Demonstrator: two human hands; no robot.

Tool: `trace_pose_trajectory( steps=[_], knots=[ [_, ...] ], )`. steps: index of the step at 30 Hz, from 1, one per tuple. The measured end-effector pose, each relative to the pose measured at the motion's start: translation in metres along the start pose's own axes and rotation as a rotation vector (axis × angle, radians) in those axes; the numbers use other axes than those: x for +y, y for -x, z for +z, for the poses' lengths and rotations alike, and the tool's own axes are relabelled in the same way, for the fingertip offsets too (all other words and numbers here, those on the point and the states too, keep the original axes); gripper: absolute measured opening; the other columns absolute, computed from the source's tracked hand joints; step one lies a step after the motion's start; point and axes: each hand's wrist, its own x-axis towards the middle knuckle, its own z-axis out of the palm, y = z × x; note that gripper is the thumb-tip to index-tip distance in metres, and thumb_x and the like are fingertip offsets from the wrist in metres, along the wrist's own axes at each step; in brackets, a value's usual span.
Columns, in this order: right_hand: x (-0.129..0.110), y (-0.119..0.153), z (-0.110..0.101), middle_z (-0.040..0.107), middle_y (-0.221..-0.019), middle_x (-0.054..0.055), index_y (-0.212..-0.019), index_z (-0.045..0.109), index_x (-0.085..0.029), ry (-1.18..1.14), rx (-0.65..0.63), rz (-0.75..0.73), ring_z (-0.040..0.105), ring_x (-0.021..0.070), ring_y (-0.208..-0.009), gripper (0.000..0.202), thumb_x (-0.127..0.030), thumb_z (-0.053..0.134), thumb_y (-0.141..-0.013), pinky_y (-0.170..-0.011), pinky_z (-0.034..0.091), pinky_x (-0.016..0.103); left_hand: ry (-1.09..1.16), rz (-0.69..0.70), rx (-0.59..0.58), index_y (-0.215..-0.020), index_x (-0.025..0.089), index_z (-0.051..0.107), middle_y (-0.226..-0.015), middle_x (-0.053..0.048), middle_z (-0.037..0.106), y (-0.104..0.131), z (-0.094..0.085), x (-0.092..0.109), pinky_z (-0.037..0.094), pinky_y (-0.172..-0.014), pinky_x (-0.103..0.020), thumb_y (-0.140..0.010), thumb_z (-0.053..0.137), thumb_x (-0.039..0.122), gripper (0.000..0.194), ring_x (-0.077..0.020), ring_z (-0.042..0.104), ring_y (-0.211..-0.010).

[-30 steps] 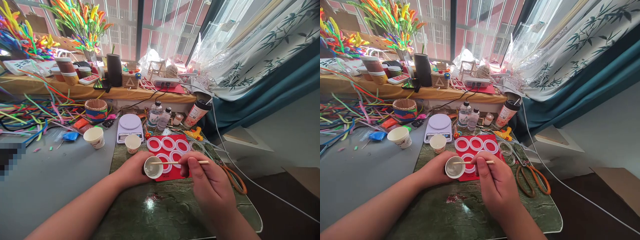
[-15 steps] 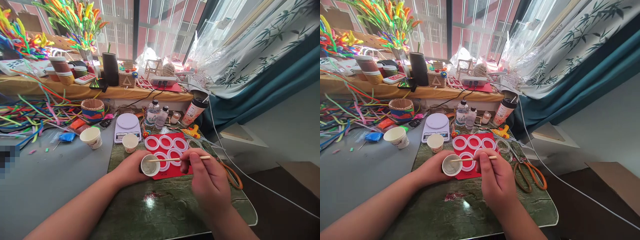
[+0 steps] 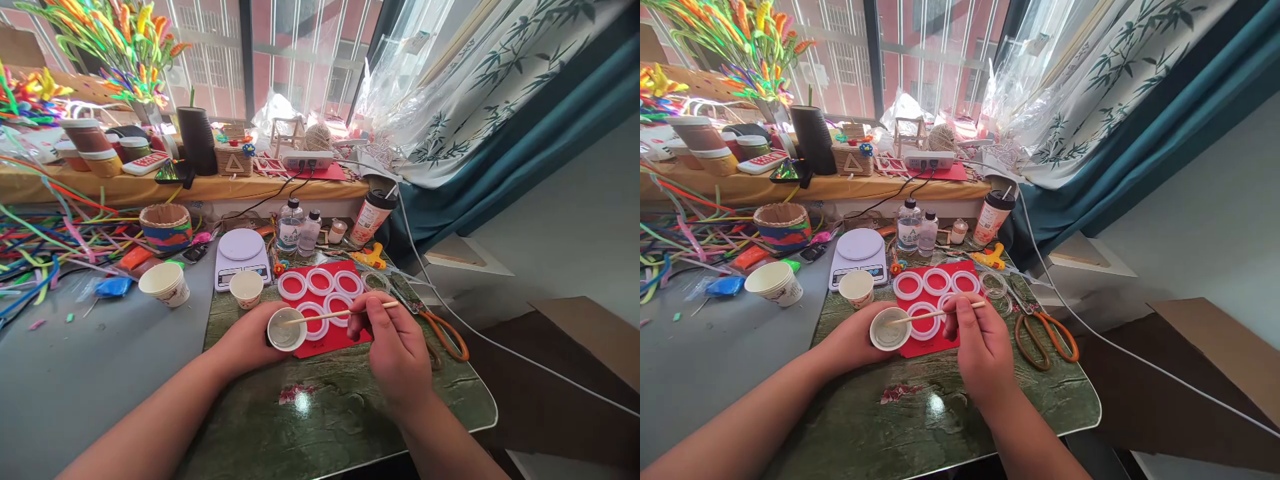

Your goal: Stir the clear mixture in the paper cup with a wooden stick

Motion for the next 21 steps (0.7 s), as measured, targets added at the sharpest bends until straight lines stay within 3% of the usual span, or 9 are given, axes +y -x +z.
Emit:
trace_pose_trajectory(
  steps=[12, 21],
  knots=[
    [0.0049, 0.0021, 0.0013, 0.063, -0.069, -0.001, -0.087, 0.076, -0.023, -0.026, 0.035, 0.041, 0.066, 0.0171, -0.063, 0.044, -0.060, 0.071, -0.110, -0.060, 0.058, 0.029, -0.040, 0.019, -0.014, -0.126, 0.026, 0.078, -0.132, -0.008, 0.083, -0.0019, -0.0019, 0.0088, 0.062, -0.106, -0.045, -0.083, 0.085, 0.029, 0.043, -0.0339, 0.078, -0.121],
    [0.0062, 0.0021, 0.0014, 0.065, -0.069, -0.001, -0.087, 0.072, -0.023, -0.034, 0.018, 0.059, 0.064, 0.0171, -0.061, 0.045, -0.062, 0.070, -0.110, -0.061, 0.059, 0.031, -0.056, 0.018, -0.012, -0.129, 0.025, 0.077, -0.135, -0.009, 0.082, -0.0015, -0.0027, 0.0049, 0.062, -0.110, -0.047, -0.083, 0.088, 0.031, 0.048, -0.0349, 0.077, -0.123]
  ],
)
